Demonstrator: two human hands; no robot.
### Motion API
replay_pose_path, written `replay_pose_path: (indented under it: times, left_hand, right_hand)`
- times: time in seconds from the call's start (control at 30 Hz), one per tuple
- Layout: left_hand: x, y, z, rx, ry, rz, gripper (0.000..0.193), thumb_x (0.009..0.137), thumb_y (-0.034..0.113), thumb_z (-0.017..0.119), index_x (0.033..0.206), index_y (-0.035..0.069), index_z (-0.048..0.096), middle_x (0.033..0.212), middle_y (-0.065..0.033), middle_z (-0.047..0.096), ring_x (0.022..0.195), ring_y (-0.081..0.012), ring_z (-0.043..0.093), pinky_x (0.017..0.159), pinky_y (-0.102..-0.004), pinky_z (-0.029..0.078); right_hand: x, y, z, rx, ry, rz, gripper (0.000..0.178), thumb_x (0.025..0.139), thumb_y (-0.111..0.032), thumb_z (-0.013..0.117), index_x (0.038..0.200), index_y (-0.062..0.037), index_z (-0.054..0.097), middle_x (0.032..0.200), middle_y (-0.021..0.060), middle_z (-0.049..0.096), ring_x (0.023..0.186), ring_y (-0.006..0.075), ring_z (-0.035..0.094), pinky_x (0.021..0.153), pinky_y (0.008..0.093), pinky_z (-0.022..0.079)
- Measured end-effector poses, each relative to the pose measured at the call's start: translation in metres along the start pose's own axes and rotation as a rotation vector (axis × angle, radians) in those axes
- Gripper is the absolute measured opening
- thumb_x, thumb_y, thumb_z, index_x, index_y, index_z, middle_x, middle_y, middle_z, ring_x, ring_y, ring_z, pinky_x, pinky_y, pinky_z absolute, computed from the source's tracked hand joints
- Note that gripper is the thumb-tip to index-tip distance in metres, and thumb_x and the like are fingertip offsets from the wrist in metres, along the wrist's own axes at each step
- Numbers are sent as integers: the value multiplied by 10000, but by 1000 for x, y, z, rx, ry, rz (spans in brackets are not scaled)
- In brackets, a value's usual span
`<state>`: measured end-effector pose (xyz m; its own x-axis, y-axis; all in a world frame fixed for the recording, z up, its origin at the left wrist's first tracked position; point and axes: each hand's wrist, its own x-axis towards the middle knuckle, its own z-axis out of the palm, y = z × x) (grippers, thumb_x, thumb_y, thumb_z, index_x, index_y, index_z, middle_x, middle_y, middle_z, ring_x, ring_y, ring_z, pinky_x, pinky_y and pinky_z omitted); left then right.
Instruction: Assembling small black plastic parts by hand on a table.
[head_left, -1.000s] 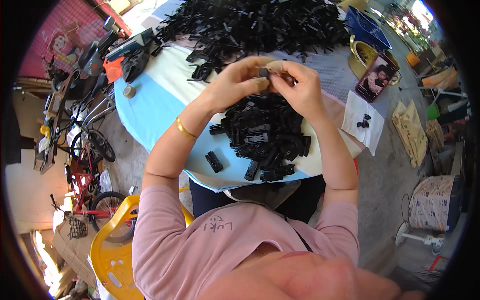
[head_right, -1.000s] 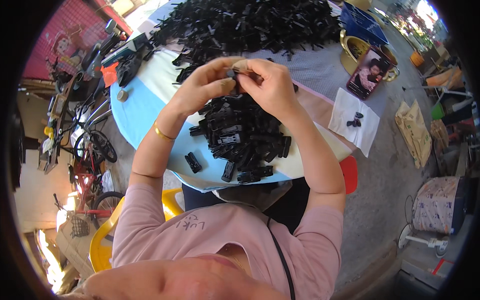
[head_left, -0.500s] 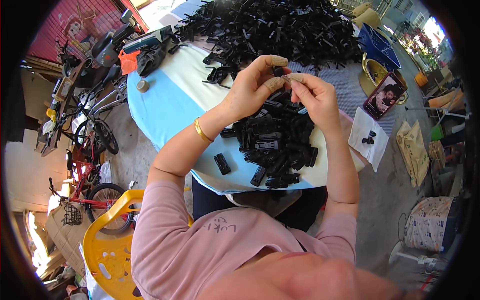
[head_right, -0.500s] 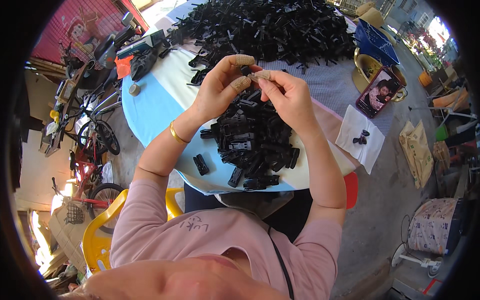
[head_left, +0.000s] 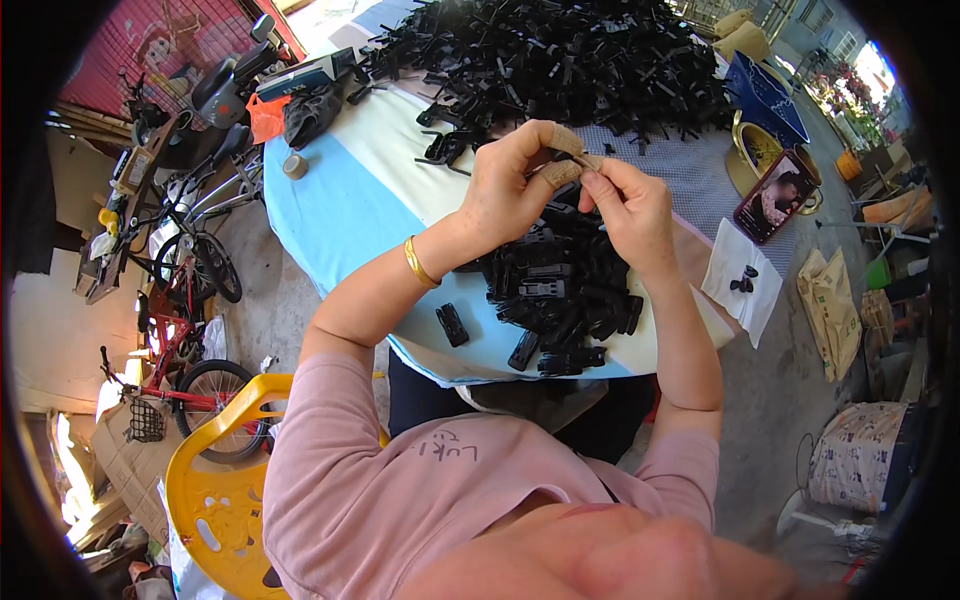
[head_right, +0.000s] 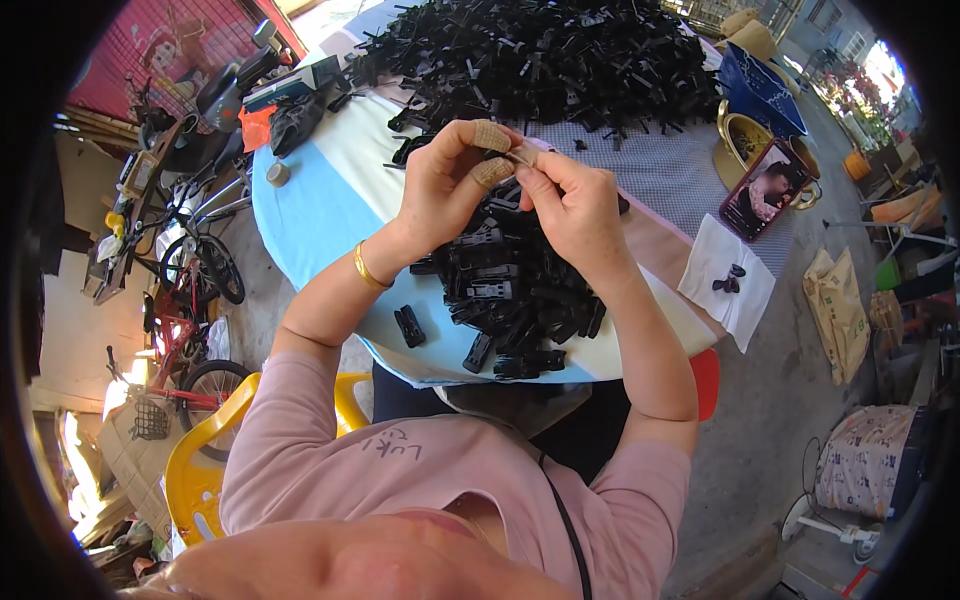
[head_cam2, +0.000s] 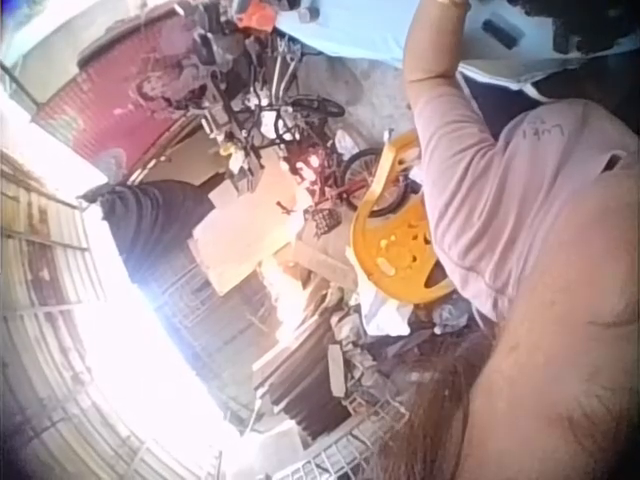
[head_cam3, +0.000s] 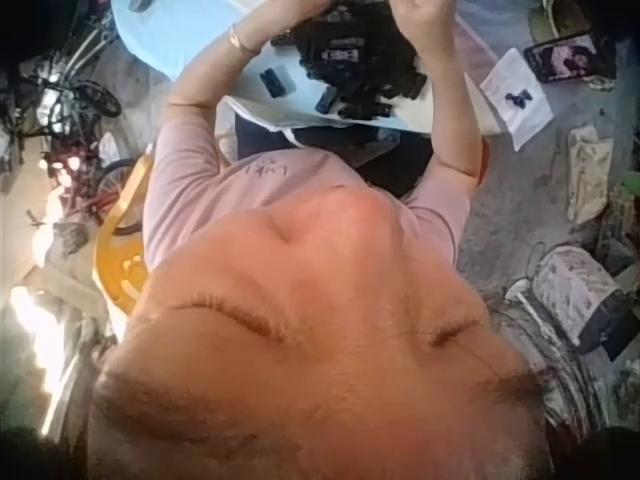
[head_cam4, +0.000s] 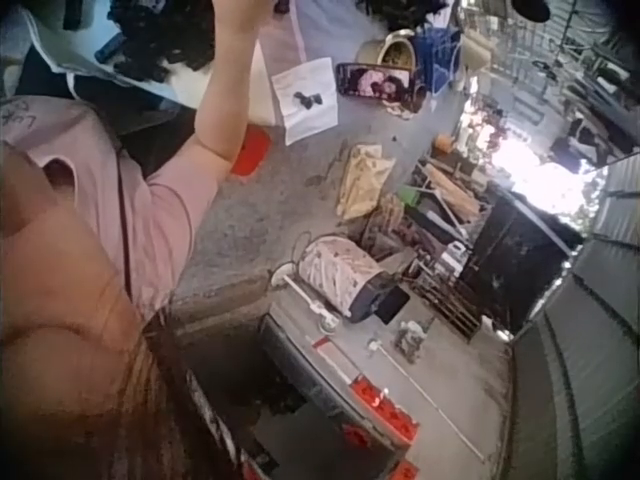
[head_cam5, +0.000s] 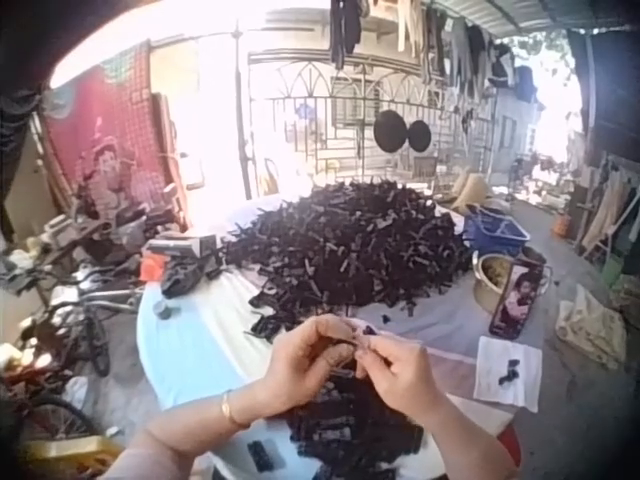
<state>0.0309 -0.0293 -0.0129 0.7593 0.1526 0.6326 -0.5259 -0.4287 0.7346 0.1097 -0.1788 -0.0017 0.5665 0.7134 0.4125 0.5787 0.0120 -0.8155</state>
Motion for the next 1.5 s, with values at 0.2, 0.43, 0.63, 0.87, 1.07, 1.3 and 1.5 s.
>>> replay_pose_path:
  times: [0.2, 0.43, 0.63, 0.87, 1.07, 1.3, 1.5]
  left_hand:
    - [2, 13, 3, 126, 67, -88, 485, 763, -20, 631, 1187, 24, 399, 1015, -123, 595, 888, -169, 612, 757, -278, 501]
    - [4, 20, -4, 519, -107, 105, 610, 711, 45, 670, 1249, 74, 384, 922, -117, 613, 867, -247, 607, 873, -389, 417]
    - [18, 11, -35, -527, -280, -240, 555, 721, -19, 667, 1222, -23, 427, 1159, -112, 512, 1065, -206, 523, 878, -322, 473]
    - [13, -6, -19, -1000, -476, -527, 236, 740, 62, 691, 884, -37, 532, 872, -109, 603, 786, -195, 632, 757, -307, 533]
    - [9, 0, -15, -720, -310, -519, 194, 743, 61, 692, 813, -7, 523, 758, -72, 595, 742, -159, 618, 690, -263, 516]
    - [10, -3, -11, -433, -46, -365, 229, 758, 2, 650, 925, -41, 498, 842, -94, 616, 761, -115, 606, 689, -231, 503]
    - [6, 0, -4, -396, -15, -293, 315, 760, -5, 651, 1044, -39, 518, 881, -79, 615, 776, -108, 601, 692, -228, 504]
  right_hand:
    - [4, -1, -8, 160, 99, 17, 141, 837, -109, 594, 922, 0, 622, 705, -19, 571, 629, 21, 491, 561, 163, 384]
    - [6, 8, -7, 82, 101, -39, 177, 771, -52, 669, 929, 5, 615, 740, -29, 572, 637, 18, 483, 573, 156, 397]
    - [7, 10, -25, 339, 118, 39, 178, 810, -109, 641, 943, 4, 610, 733, -26, 561, 624, 26, 466, 560, 146, 363]
    - [6, 16, -23, 341, -122, -63, 222, 825, -165, 632, 966, 6, 604, 752, -19, 570, 645, 36, 477, 573, 165, 381]
    - [6, 7, -5, 282, -46, -129, 179, 859, -133, 582, 966, 9, 601, 768, -7, 580, 671, 44, 496, 588, 174, 399]
    - [1, 1, -3, 45, 71, -119, 103, 864, -65, 542, 907, 7, 602, 686, -4, 565, 628, 41, 508, 560, 166, 398]
    - [2, 2, -2, -5, 78, -117, 107, 847, -65, 565, 881, 22, 619, 640, 1, 569, 577, 40, 505, 534, 169, 392]
